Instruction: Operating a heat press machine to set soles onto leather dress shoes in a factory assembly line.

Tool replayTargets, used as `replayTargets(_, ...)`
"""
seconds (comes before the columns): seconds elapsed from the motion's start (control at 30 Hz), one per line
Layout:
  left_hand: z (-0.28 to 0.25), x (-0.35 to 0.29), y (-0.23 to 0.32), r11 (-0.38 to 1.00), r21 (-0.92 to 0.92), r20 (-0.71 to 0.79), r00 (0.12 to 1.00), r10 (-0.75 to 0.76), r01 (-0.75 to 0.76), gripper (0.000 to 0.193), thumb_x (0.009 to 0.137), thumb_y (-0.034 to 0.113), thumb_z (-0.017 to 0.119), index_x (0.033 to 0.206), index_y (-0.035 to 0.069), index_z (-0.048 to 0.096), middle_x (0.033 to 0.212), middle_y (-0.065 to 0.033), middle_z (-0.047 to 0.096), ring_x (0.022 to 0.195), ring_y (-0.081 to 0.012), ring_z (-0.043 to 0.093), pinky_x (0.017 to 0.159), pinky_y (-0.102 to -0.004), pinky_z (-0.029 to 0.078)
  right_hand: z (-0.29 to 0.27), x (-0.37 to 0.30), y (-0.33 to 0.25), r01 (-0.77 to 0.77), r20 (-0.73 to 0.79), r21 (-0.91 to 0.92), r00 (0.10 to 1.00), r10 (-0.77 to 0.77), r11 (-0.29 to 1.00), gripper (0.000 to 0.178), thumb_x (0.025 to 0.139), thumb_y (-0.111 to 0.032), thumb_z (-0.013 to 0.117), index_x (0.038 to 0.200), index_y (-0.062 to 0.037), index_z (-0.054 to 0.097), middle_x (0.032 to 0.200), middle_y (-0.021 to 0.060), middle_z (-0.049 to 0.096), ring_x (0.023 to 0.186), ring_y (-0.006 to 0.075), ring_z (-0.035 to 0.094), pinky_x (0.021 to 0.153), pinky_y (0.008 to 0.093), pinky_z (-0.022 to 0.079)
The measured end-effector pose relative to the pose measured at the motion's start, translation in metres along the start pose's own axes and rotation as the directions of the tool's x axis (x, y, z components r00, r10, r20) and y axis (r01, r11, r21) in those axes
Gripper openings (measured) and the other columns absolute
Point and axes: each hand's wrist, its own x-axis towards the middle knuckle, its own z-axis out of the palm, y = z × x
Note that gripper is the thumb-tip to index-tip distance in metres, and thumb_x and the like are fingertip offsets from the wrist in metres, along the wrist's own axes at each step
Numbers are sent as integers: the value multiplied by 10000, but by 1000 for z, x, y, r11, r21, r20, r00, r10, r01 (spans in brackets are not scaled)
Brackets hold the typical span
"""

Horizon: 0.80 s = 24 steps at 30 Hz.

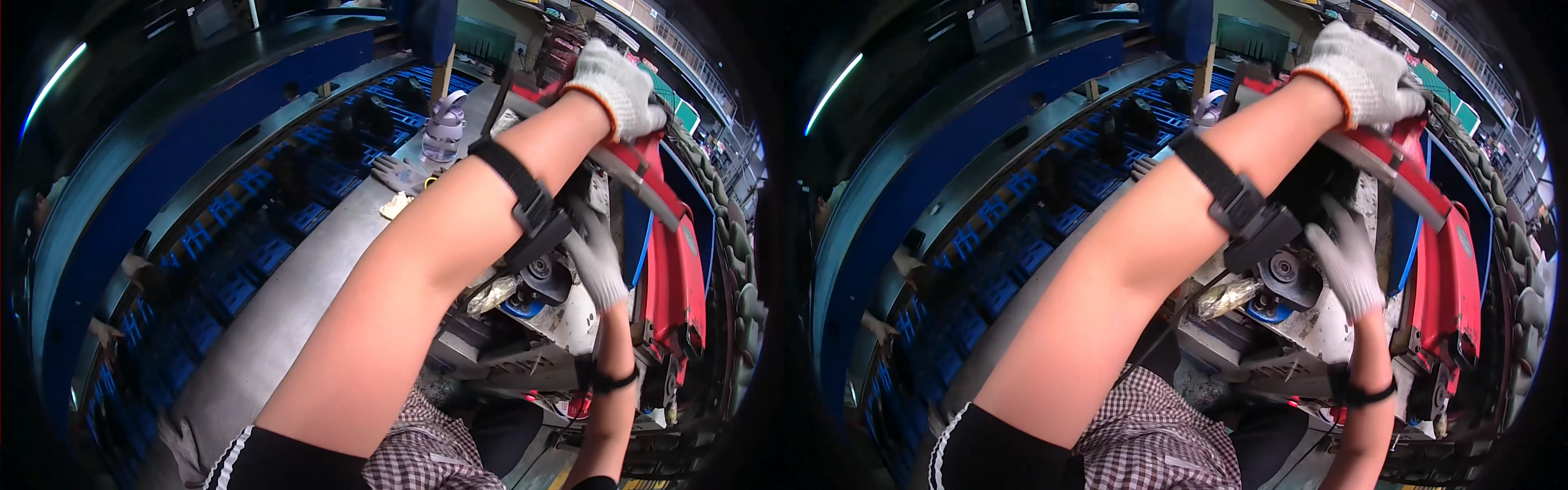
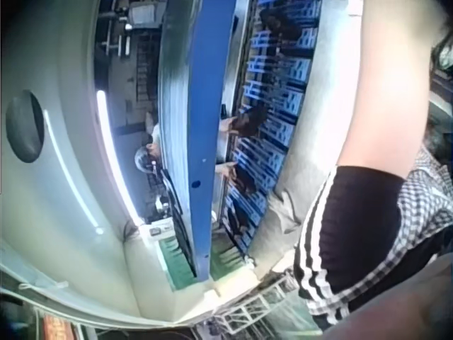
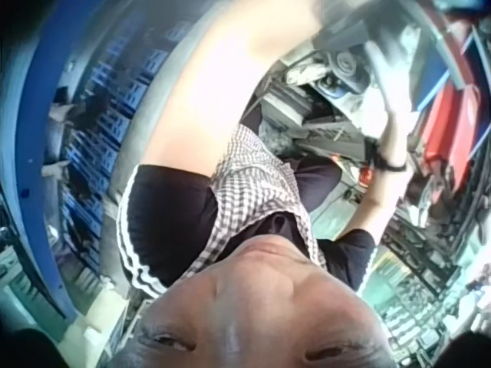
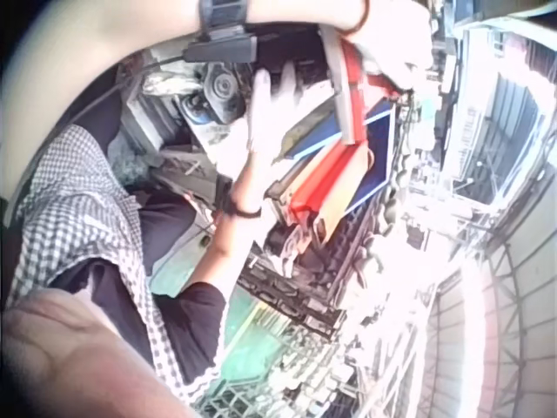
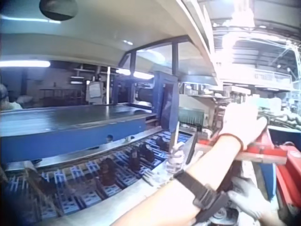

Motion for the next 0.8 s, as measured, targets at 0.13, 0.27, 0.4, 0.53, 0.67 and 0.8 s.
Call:
replayTargets(0.13,-20,-47,3,996,-87,347,937,24,7,586,910,660,529,1005,170,837,1023,-109,800,1008,-313,754,901,-443,554,-22,-103,-43,-178,6,349,982,188,920,245,1033,-161,608,1181,14,695,947,53,675,858,130,616,799,293,508)
replayTargets(0.27,15,-71,19,973,-230,556,821,132,0,599,863,671,565,1035,165,835,1018,-113,800,1012,-316,750,908,-434,569,25,-170,-43,-334,266,758,943,201,560,402,1040,-353,616,1190,16,672,959,82,712,793,132,633,707,271,508)
replayTargets(0.4,55,-105,14,936,-329,755,630,183,123,604,828,637,663,1061,100,815,1007,-116,798,968,-284,750,888,-404,564,81,-170,-59,-534,526,817,845,97,217,563,1034,-376,618,1397,48,541,1099,163,711,904,226,711,780,320,580)
replayTargets(0.53,63,-109,15,928,-329,816,546,187,174,540,826,611,707,1016,117,820,893,-71,782,830,-221,726,786,-382,556,114,-156,-74,-559,559,826,829,-34,-67,685,1029,-418,637,1500,37,434,1308,208,644,1089,303,695,841,371,596)
replayTargets(0.67,65,-107,11,893,-381,836,502,223,238,552,822,639,716,1036,144,829,947,-49,787,854,-215,725,784,-386,561,128,-131,-84,-420,428,725,896,-122,-546,639,1023,-410,639,1505,-25,471,1527,180,513,1386,367,513,1009,462,559)
replayTargets(0.8,59,-112,13,907,-375,809,546,219,192,527,817,636,711,1050,180,834,1006,-36,793,911,-221,734,829,-402,562,118,-113,-95,-294,384,610,922,-50,-736,543,1018,-368,620,1461,-65,536,1542,157,518,1427,348,480,1167,549,415)
